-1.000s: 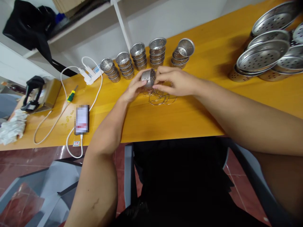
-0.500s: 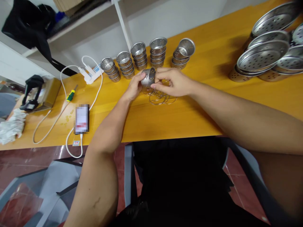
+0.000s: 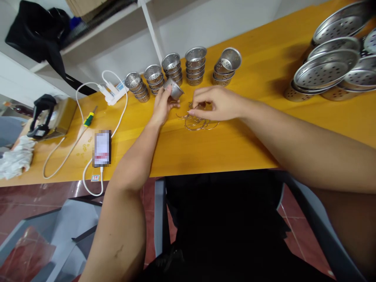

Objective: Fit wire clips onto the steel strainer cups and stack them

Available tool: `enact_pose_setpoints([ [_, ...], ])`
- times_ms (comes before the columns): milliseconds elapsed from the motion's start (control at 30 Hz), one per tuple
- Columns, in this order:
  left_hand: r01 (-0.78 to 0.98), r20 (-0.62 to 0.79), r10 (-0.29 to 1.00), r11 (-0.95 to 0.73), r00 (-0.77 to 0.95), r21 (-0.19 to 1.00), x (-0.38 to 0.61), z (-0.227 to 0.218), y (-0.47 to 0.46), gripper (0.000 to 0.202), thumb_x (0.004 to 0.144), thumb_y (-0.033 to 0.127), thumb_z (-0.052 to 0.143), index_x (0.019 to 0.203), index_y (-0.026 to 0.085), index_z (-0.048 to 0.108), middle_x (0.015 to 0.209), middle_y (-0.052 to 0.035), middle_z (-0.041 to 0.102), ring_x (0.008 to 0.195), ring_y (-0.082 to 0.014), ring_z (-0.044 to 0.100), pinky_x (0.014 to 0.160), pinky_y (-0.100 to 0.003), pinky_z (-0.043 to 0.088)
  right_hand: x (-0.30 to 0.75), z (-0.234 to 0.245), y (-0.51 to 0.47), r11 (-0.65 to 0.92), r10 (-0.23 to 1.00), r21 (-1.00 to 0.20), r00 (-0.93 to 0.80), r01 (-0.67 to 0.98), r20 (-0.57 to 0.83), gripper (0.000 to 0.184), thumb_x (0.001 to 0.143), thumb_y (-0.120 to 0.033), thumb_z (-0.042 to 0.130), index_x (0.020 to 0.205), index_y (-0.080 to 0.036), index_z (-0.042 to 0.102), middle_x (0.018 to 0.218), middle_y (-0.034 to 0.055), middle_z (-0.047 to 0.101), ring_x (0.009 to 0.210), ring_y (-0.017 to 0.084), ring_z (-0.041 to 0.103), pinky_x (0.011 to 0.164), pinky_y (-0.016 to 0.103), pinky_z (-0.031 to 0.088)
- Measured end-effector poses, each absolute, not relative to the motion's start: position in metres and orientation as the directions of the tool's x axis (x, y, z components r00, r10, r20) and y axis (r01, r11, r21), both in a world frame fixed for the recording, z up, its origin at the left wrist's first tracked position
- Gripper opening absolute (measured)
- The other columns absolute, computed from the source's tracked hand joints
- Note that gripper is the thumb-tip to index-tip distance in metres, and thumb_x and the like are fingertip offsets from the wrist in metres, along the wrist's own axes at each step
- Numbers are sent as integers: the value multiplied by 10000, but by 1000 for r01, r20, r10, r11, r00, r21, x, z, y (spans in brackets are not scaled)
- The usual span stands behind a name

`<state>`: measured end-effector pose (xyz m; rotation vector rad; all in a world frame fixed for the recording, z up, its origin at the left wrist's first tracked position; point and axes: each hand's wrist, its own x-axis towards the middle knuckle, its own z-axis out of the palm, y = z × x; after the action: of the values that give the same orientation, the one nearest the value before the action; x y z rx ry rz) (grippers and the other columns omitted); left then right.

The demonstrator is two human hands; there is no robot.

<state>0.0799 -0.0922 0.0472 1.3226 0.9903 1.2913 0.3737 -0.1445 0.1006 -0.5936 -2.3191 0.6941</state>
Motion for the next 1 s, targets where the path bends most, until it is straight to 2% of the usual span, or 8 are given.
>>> enact_pose_setpoints([
  [133, -48, 251, 968, -250, 17, 967, 71, 42, -84, 806, 916, 910, 1022, 1381, 325, 721, 1376, -66, 881, 1107, -197, 859, 991, -370, 767, 384, 89, -131, 752, 634, -487, -690, 445, 349, 583, 1240, -835, 738, 1220, -263, 849, 1309, 151, 798, 1142, 348, 729, 1061, 511, 593],
  [267, 2, 249, 968, -249, 37, 968, 74, 42, -86, 794, 937, 847, 1047, 1413, 310, 708, 1427, -82, 893, 1131, -209, 861, 1029, -408, 781, 404, 94, -117, 604, 762, -495, -269, 625, 590, 355, 1304, -592, 678, 1435, -282, 789, 1600, 236, 747, 1481, 450, 665, 1330, 628, 569],
  [367, 22, 258, 963, -261, 81, 965, 76, 42, -89, 800, 951, 834, 1050, 1438, 296, 714, 1472, -105, 902, 1168, -228, 873, 1017, -412, 783, 419, 100, -109, 417, 814, -530, -44, 738, 580, 417, 1253, -512, 782, 1598, -277, 769, 1780, 264, 655, 1650, 482, 587, 1462, 670, 489],
  [467, 42, 241, 965, -246, 101, 968, 76, 41, -89, 800, 960, 827, 1043, 1475, 313, 709, 1528, -115, 894, 1270, -257, 874, 1048, -421, 774, 427, 99, -101, 275, 905, -517, -36, 811, 424, 440, 1213, -444, 831, 1610, -254, 826, 1768, 265, 679, 1669, 504, 599, 1482, 688, 465],
  [567, 45, 231, 967, -237, 107, 971, 75, 40, -88, 815, 1004, 816, 989, 1573, 321, 681, 1619, -135, 852, 1320, -277, 857, 1131, -492, 760, 428, 98, -97, 240, 936, -521, -52, 819, 349, 405, 1253, -358, 707, 1617, -285, 871, 1738, 227, 744, 1611, 475, 700, 1416, 644, 540],
  [700, 61, 236, 964, -245, 122, 968, 74, 39, -88, 812, 1018, 807, 988, 1591, 316, 687, 1640, -144, 849, 1284, -273, 867, 1132, -506, 773, 427, 100, -98, 252, 931, -458, -84, 852, 355, 520, 1230, -265, 584, 1638, -274, 906, 1756, 192, 801, 1652, 458, 740, 1415, 612, 578],
  [833, 83, 244, 960, -257, 140, 963, 73, 35, -83, 847, 985, 864, 1009, 1559, 323, 701, 1614, -136, 864, 1258, -261, 876, 1097, -477, 791, 429, 97, -92, 289, 922, -412, -136, 864, 362, 556, 1228, -264, 548, 1654, -259, 904, 1762, 183, 817, 1658, 428, 751, 1452, 584, 582],
  [1000, 54, 269, 950, -280, 159, 959, 72, 30, -79, 1000, 869, 1010, 1018, 1519, 318, 704, 1530, -131, 848, 1449, -336, 854, 1148, -520, 777, 436, 81, -76, 352, 909, -438, -192, 827, 369, 489, 1249, -329, 573, 1596, -249, 907, 1714, 195, 840, 1571, 412, 763, 1451, 569, 561],
])
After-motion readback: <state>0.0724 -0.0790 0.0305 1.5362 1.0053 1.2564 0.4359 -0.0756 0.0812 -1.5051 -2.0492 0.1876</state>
